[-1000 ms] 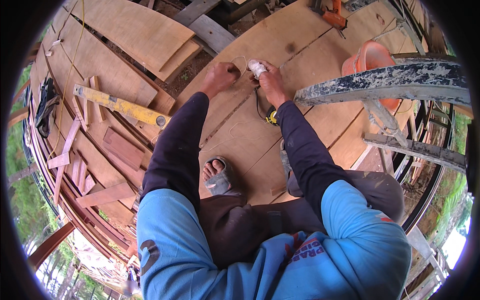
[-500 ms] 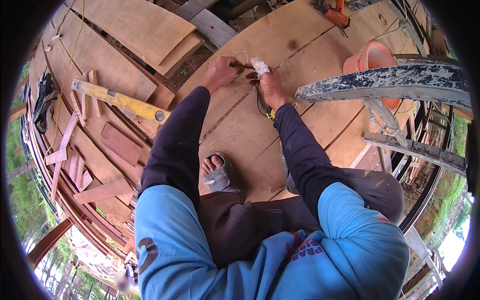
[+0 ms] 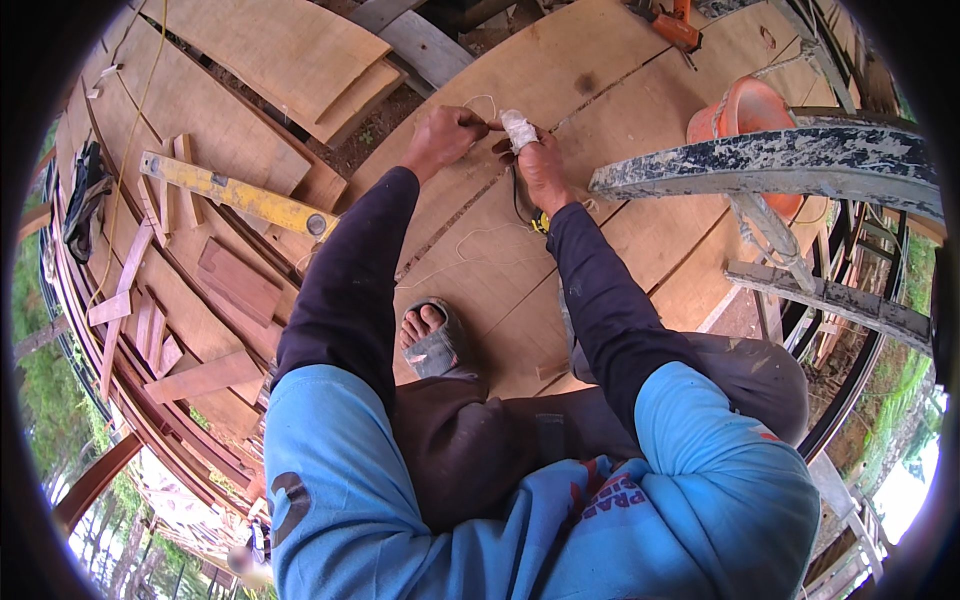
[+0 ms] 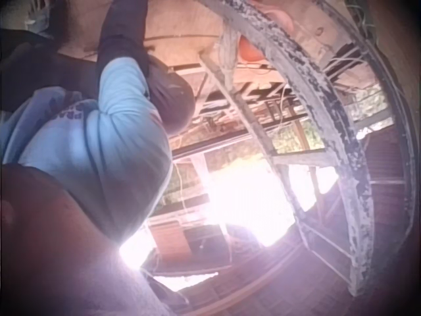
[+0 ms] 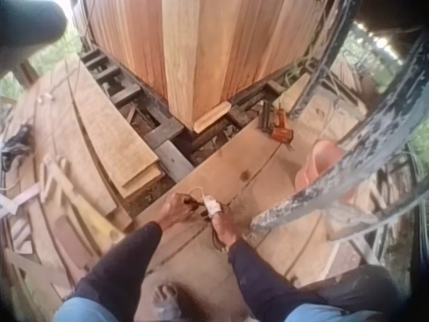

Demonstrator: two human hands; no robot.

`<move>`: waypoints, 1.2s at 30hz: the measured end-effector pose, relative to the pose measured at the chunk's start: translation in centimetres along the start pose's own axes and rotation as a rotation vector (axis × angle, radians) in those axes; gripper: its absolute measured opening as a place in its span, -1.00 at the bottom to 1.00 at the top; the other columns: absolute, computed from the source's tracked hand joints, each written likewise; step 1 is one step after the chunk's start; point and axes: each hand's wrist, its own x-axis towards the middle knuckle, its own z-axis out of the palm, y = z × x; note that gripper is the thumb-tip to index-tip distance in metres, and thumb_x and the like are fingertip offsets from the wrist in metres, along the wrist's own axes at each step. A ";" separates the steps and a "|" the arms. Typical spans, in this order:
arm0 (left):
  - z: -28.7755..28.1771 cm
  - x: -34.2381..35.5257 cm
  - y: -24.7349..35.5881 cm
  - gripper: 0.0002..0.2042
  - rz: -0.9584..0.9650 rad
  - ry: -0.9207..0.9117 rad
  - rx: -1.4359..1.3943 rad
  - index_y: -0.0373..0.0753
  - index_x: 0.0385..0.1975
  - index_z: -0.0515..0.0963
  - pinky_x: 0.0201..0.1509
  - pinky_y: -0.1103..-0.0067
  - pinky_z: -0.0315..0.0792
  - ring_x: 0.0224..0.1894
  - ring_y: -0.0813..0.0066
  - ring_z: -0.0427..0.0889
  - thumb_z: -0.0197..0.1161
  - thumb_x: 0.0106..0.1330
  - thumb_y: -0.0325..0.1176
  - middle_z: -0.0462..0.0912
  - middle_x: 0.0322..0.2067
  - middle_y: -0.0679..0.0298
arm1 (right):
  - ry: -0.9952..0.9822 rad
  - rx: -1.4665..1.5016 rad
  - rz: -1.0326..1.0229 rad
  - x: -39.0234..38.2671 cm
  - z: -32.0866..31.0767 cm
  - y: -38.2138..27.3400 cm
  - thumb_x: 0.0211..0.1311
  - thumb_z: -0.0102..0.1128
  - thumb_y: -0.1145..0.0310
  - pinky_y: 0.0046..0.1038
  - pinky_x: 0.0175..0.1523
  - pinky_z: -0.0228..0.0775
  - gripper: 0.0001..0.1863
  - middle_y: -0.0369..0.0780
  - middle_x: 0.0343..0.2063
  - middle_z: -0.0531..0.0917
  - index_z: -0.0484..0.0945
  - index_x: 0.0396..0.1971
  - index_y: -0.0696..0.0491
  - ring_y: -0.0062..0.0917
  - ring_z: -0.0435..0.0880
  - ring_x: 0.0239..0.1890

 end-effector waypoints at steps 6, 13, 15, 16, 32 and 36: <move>-0.3 -0.3 0.7 -0.74 0.016 -0.018 0.006 -0.26 -0.27 0.70 -0.16 0.43 0.52 -0.28 0.27 0.71 0.26 0.18 -0.22 0.72 -0.37 0.06 | 0.000 0.003 -0.017 -0.1 -0.2 0.2 0.38 0.09 0.14 -0.59 -0.30 0.37 -0.67 -0.34 -0.29 0.70 0.68 -0.15 0.06 -0.68 0.61 -0.40; 0.1 0.3 -0.5 -0.71 0.001 -0.030 -0.028 -0.27 -0.25 0.69 -0.15 0.42 0.51 -0.26 0.26 0.70 0.25 0.17 -0.21 0.72 -0.32 0.05 | 0.024 0.050 -0.030 0.0 -0.8 0.1 0.38 0.07 0.18 -0.58 -0.27 0.40 -0.69 -0.34 -0.25 0.70 0.66 -0.12 0.06 -0.68 0.62 -0.36; -0.1 0.2 0.1 -0.72 -0.022 -0.052 -0.017 -0.27 -0.25 0.69 -0.16 0.42 0.51 -0.27 0.25 0.69 0.24 0.17 -0.21 0.71 -0.33 0.06 | -0.017 0.039 -0.033 0.0 -0.7 -0.1 0.38 0.07 0.19 -0.59 -0.26 0.41 -0.70 -0.34 -0.24 0.70 0.66 -0.12 0.05 -0.67 0.63 -0.33; -0.2 0.1 0.4 -0.72 -0.034 -0.063 -0.011 -0.27 -0.25 0.68 -0.16 0.42 0.51 -0.27 0.25 0.69 0.24 0.18 -0.22 0.71 -0.33 0.06 | -0.038 0.033 -0.035 -0.1 -0.6 -0.2 0.39 0.07 0.20 -0.59 -0.25 0.41 -0.70 -0.34 -0.24 0.69 0.66 -0.12 0.05 -0.67 0.64 -0.31; -0.1 -0.1 0.8 -0.73 -0.041 -0.056 0.042 -0.29 -0.26 0.69 -0.22 0.45 0.48 -0.32 0.34 0.66 0.27 0.20 -0.22 0.70 -0.39 0.10 | -0.043 0.044 0.033 0.1 -0.4 0.6 0.39 0.07 0.18 -0.56 -0.27 0.46 -0.67 -0.32 -0.22 0.69 0.62 -0.08 0.11 -0.63 0.66 -0.32; -0.1 0.2 -0.2 -0.76 -0.029 -0.047 -0.064 -0.32 -0.26 0.68 -0.32 0.55 0.42 -0.41 0.52 0.58 0.26 0.25 -0.27 0.67 -0.47 0.26 | -0.009 0.095 0.006 -0.1 -0.3 0.7 0.40 0.06 0.21 -0.58 -0.25 0.45 -0.69 -0.31 -0.21 0.70 0.63 -0.09 0.09 -0.65 0.65 -0.32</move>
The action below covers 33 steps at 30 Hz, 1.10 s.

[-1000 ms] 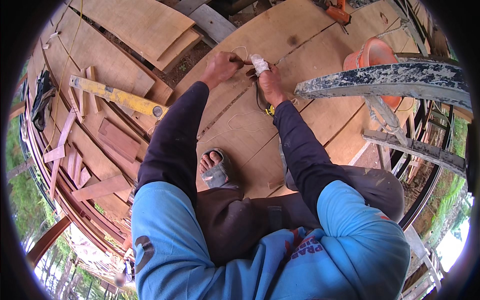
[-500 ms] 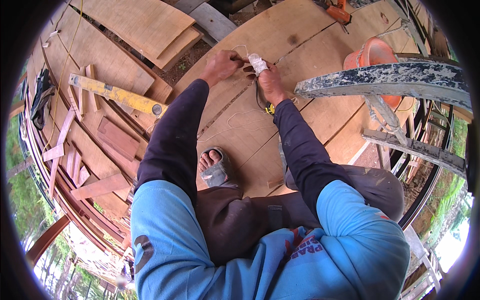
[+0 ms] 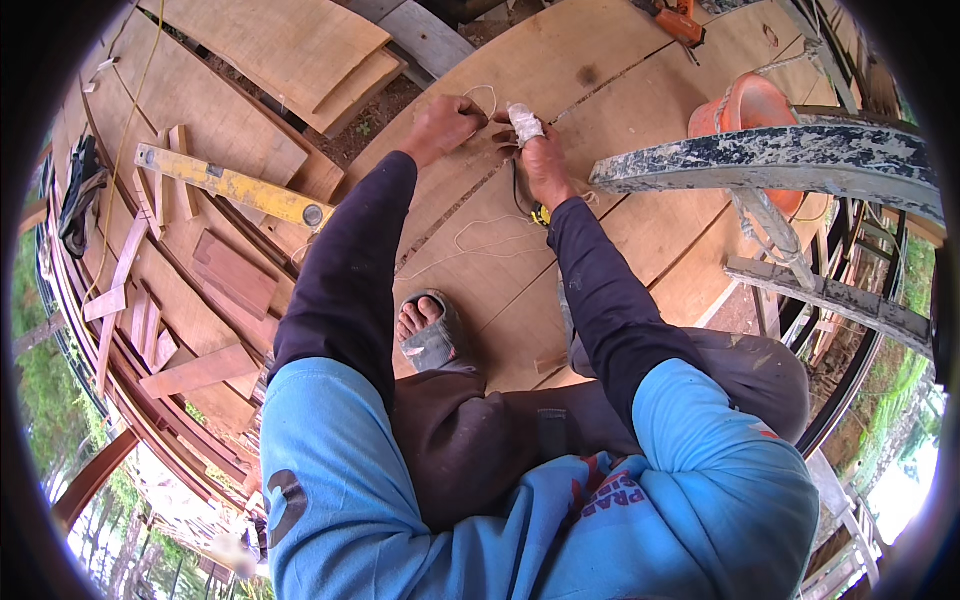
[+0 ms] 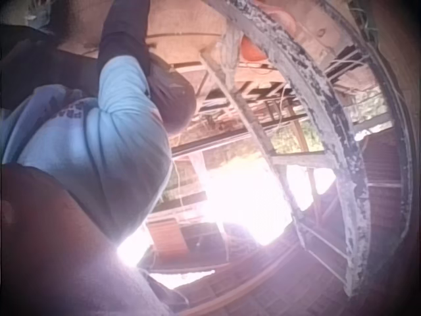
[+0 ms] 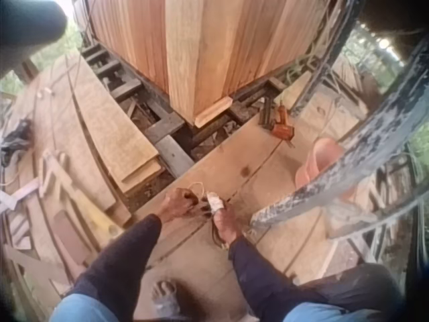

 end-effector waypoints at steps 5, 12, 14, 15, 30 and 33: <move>-0.4 0.4 -0.1 -0.81 -0.108 -0.054 -0.121 -0.30 -0.34 0.67 -0.42 0.62 0.34 -0.49 0.64 0.51 0.25 0.25 -0.30 0.61 -0.52 0.38 | 0.003 -0.177 -0.227 0.3 -0.6 0.5 0.34 0.06 0.34 -0.59 -0.14 0.44 -0.74 -0.29 -0.19 0.70 0.63 -0.10 0.12 -0.63 0.64 -0.24; -1.1 1.1 -2.6 -0.85 -0.108 -0.157 -0.327 -0.26 -0.40 0.65 -0.47 0.64 0.29 -0.54 0.67 0.45 0.23 0.24 -0.32 0.57 -0.56 0.42 | -0.209 -0.553 -0.456 0.7 -0.5 -1.2 0.19 0.01 0.53 -0.54 0.04 0.42 -0.68 -0.20 -0.14 0.69 0.59 -0.07 0.14 -0.53 0.64 -0.09; -1.3 0.9 -2.3 -0.84 -0.125 -0.160 -0.344 -0.26 -0.41 0.65 -0.48 0.64 0.26 -0.55 0.67 0.42 0.22 0.24 -0.31 0.55 -0.58 0.43 | -0.256 -0.605 -0.471 0.8 -0.6 -1.5 0.15 0.01 0.54 -0.54 0.06 0.42 -0.66 -0.18 -0.12 0.68 0.60 -0.07 0.13 -0.51 0.64 -0.08; -1.6 0.4 -1.5 -0.84 -0.146 -0.162 -0.336 -0.26 -0.41 0.64 -0.49 0.64 0.25 -0.56 0.68 0.41 0.22 0.23 -0.31 0.53 -0.58 0.44 | -0.259 -0.613 -0.443 0.4 -0.4 -2.2 0.13 0.02 0.54 -0.54 0.07 0.41 -0.66 -0.17 -0.10 0.68 0.60 -0.08 0.12 -0.49 0.65 -0.07; -1.9 0.1 -2.2 -0.85 -0.080 -0.191 -0.336 -0.22 -0.42 0.63 -0.54 0.66 0.19 -0.58 0.73 0.35 0.25 0.24 -0.27 0.47 -0.61 0.49 | -0.685 -1.721 -0.721 3.0 0.1 -10.3 0.10 0.12 0.39 -0.16 -0.17 0.50 -0.83 -0.14 -0.33 0.68 0.62 -0.31 0.01 -0.18 0.68 -0.21; -1.5 -0.6 -1.0 -0.83 -0.091 -0.170 -0.329 -0.26 -0.35 0.65 -0.46 0.64 0.26 -0.51 0.66 0.44 0.28 0.20 -0.29 0.53 -0.55 0.41 | -0.674 -1.602 -0.785 3.7 0.3 -9.2 0.14 0.11 0.35 -0.18 -0.18 0.51 -0.83 -0.17 -0.29 0.68 0.61 -0.30 0.03 -0.16 0.67 -0.22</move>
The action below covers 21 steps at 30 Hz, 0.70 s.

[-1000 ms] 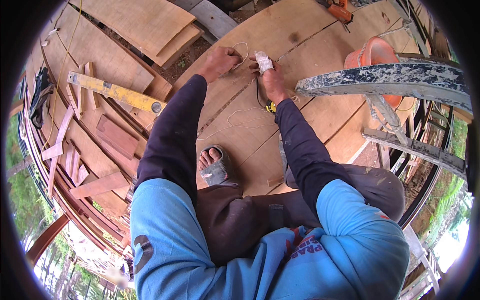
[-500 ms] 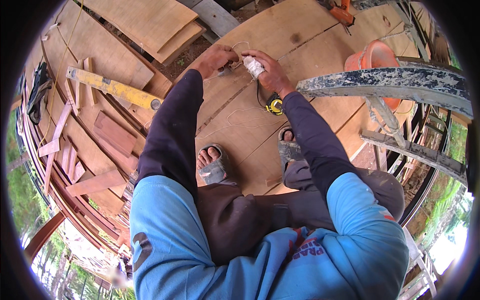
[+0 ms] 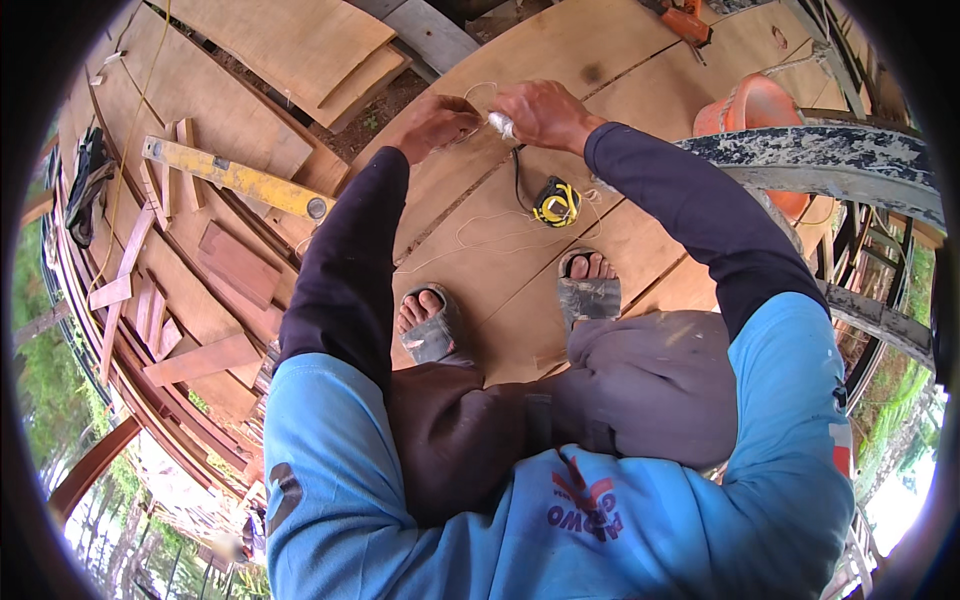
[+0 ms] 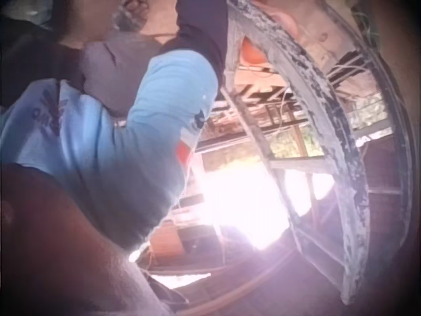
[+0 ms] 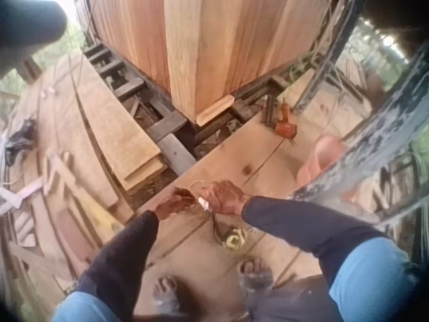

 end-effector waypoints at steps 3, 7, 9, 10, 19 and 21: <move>0.4 -0.1 -0.5 -0.80 0.002 0.026 0.021 -0.27 -0.28 0.66 -0.41 0.63 0.32 -0.44 0.61 0.49 0.30 0.19 -0.30 0.57 -0.50 0.37 | 0.095 0.117 0.022 0.2 1.3 0.0 0.08 0.14 0.40 -0.22 -0.15 0.51 -0.75 -0.18 -0.27 0.67 0.62 -0.20 0.05 -0.20 0.65 -0.21; 0.1 -0.5 -1.0 -0.79 -0.055 0.004 0.054 -0.27 -0.26 0.66 -0.43 0.64 0.29 -0.48 0.64 0.45 0.31 0.22 -0.27 0.56 -0.52 0.41 | 0.115 0.187 0.036 -0.6 3.8 0.7 0.04 0.16 0.43 -0.27 -0.08 0.49 -0.63 -0.16 -0.23 0.65 0.62 -0.07 0.06 -0.23 0.63 -0.17; -0.1 -0.8 -0.7 -0.81 -0.037 -0.027 0.021 -0.25 -0.31 0.64 -0.47 0.68 0.23 -0.53 0.71 0.39 0.27 0.27 -0.25 0.50 -0.56 0.47 | 0.055 0.198 0.046 -1.0 3.9 0.6 0.07 0.16 0.43 -0.28 -0.06 0.48 -0.62 -0.15 -0.21 0.65 0.61 -0.05 0.04 -0.22 0.63 -0.16; -0.1 -0.9 -0.5 -0.81 -0.028 -0.043 0.005 -0.24 -0.33 0.63 -0.49 0.70 0.19 -0.55 0.75 0.35 0.25 0.29 -0.23 0.48 -0.59 0.50 | 0.024 0.203 0.052 -1.1 4.0 0.5 0.09 0.15 0.42 -0.29 -0.05 0.48 -0.62 -0.15 -0.20 0.65 0.61 -0.03 0.04 -0.22 0.62 -0.15; -0.4 0.1 0.2 -0.81 -0.042 -0.049 0.048 -0.23 -0.30 0.64 -0.47 0.70 0.20 -0.54 0.76 0.34 0.23 0.35 -0.24 0.47 -0.58 0.52 | 0.088 0.375 0.204 -0.6 4.4 -0.1 0.03 0.09 0.34 -0.28 -0.03 0.46 -0.56 -0.16 -0.18 0.65 0.59 -0.02 0.01 -0.21 0.62 -0.11; -0.5 0.2 0.2 -0.81 -0.043 -0.058 0.042 -0.23 -0.29 0.64 -0.46 0.69 0.20 -0.54 0.75 0.34 0.23 0.35 -0.23 0.49 -0.56 0.51 | 0.096 0.408 0.197 -0.7 4.4 0.1 0.03 0.09 0.33 -0.28 -0.04 0.45 -0.60 -0.14 -0.20 0.65 0.59 -0.06 0.03 -0.19 0.62 -0.13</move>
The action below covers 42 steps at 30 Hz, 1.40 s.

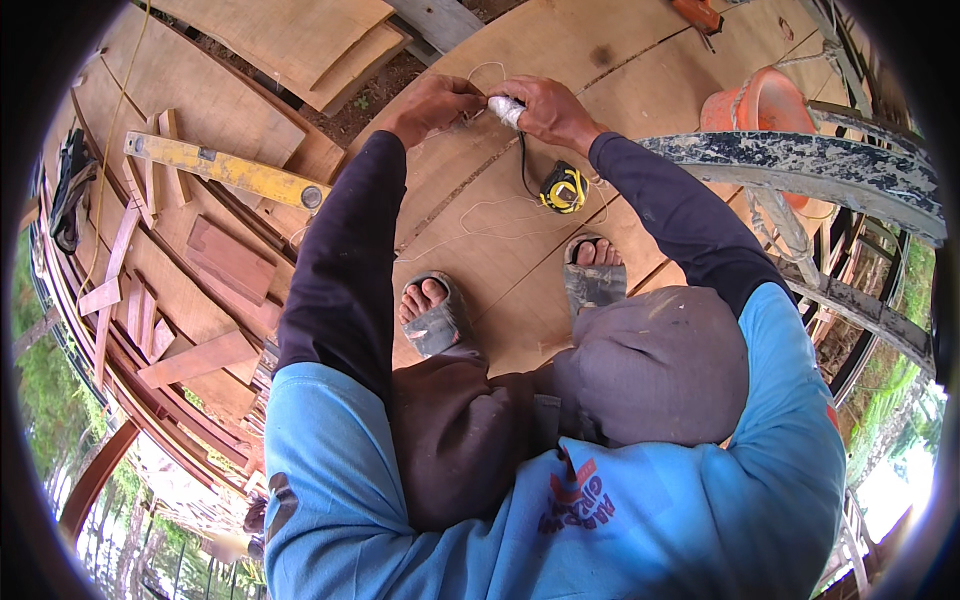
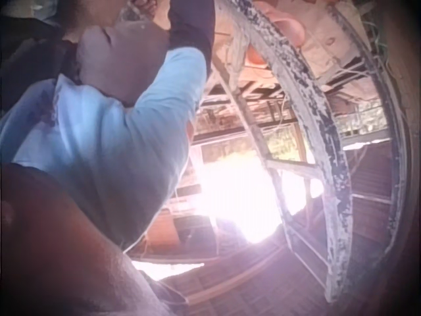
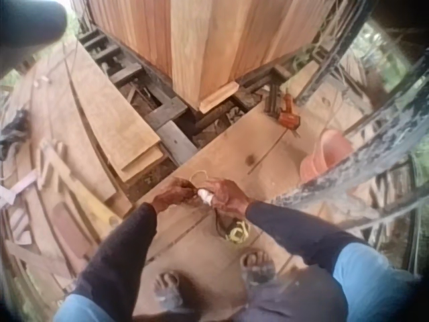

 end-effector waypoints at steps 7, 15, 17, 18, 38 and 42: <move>-0.1 0.1 0.5 -0.77 0.005 0.000 0.097 -0.22 -0.24 0.64 -0.44 0.68 0.22 -0.51 0.72 0.36 0.22 0.34 -0.19 0.53 -0.51 0.49 | 0.076 0.080 0.049 -0.2 1.4 0.9 0.09 0.10 0.31 -0.27 -0.07 0.43 -0.67 -0.09 -0.24 0.64 0.57 -0.13 0.05 -0.16 0.61 -0.17; -0.1 0.7 0.5 -0.75 -0.017 0.026 0.084 -0.20 -0.16 0.63 -0.39 0.68 0.25 -0.45 0.73 0.40 0.24 0.32 -0.18 0.61 -0.42 0.47 | 0.134 0.189 0.171 -0.2 2.5 1.7 0.04 0.11 0.42 -0.33 -0.05 0.41 -0.65 -0.08 -0.24 0.63 0.52 -0.11 0.12 -0.24 0.61 -0.17; -0.1 0.7 0.2 -0.74 0.003 0.047 0.067 -0.21 -0.14 0.62 -0.37 0.68 0.27 -0.41 0.73 0.44 0.26 0.31 -0.19 0.62 -0.39 0.45 | 0.157 0.197 0.176 -0.2 2.7 2.0 0.04 0.11 0.42 -0.35 -0.05 0.41 -0.67 -0.09 -0.24 0.63 0.52 -0.12 0.11 -0.26 0.61 -0.17; 0.0 0.7 0.1 -0.73 0.021 0.060 0.045 -0.22 -0.12 0.62 -0.35 0.68 0.29 -0.38 0.72 0.47 0.26 0.30 -0.20 0.63 -0.38 0.44 | 0.162 0.201 0.178 -0.2 2.8 2.1 0.05 0.12 0.42 -0.35 -0.05 0.41 -0.67 -0.09 -0.23 0.63 0.53 -0.13 0.11 -0.27 0.61 -0.17; 2.6 -0.1 -2.5 -0.80 0.245 0.495 0.625 -0.08 -0.32 0.73 0.21 0.19 0.14 0.06 0.26 0.52 0.35 0.11 -0.18 0.70 -0.17 0.28 | 0.274 0.116 0.158 0.1 4.0 2.5 0.04 0.09 0.43 -0.31 -0.03 0.44 -0.66 -0.07 -0.21 0.63 0.52 -0.12 0.10 -0.18 0.62 -0.14; 2.7 0.3 -4.5 -0.82 0.325 0.555 0.617 -0.04 -0.34 0.74 0.27 0.10 -0.02 0.20 0.25 0.37 0.37 0.08 -0.19 0.61 0.02 0.33 | 0.278 0.106 0.223 0.2 4.6 2.4 0.02 0.11 0.39 -0.26 -0.01 0.43 -0.68 -0.10 -0.18 0.62 0.53 -0.15 0.06 -0.17 0.60 -0.12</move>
